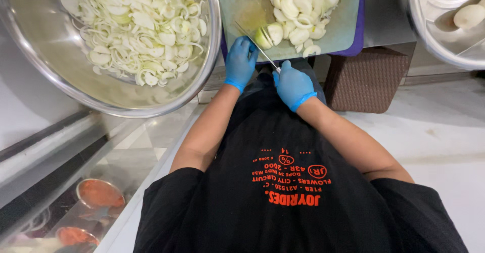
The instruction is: The person slices peeled onions into thin rings on a purple cutting board using a knife. Sliced onions are transferred into a large metal bowl. The person continues slicing additional onions from a second bowl and places them into the same bowl.
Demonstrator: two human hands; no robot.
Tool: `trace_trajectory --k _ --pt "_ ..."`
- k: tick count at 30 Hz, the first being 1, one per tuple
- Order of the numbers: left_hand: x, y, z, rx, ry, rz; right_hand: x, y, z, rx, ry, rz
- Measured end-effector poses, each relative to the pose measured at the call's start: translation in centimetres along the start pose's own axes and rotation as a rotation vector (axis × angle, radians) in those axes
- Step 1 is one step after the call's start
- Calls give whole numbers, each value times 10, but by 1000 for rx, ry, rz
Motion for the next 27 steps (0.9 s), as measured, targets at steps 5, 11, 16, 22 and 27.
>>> trace_trajectory --k 5,11,16,22,27 --pt "5 2 6 -6 -20 5 0 6 -4 -13 5 35" --pt "4 0 3 -9 8 -24 7 -7 1 -10 -35 10" --pt "4 -2 4 23 -42 23 26 -21 18 101 8 -12" --pt "8 -10 -1 3 84 -38 31 -14 25 149 72 16" --pt "22 -11 2 10 85 -12 -1 12 36 269 146 126"
Point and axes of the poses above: each hand's wrist, its own x-axis towards the middle knuckle, its own y-axis out of the back of the hand, z = x × y, the point moved 7 cm from there along x, towards the middle knuckle, and after that the axes turned 7 degrees about -y, right-handed, at the moved point
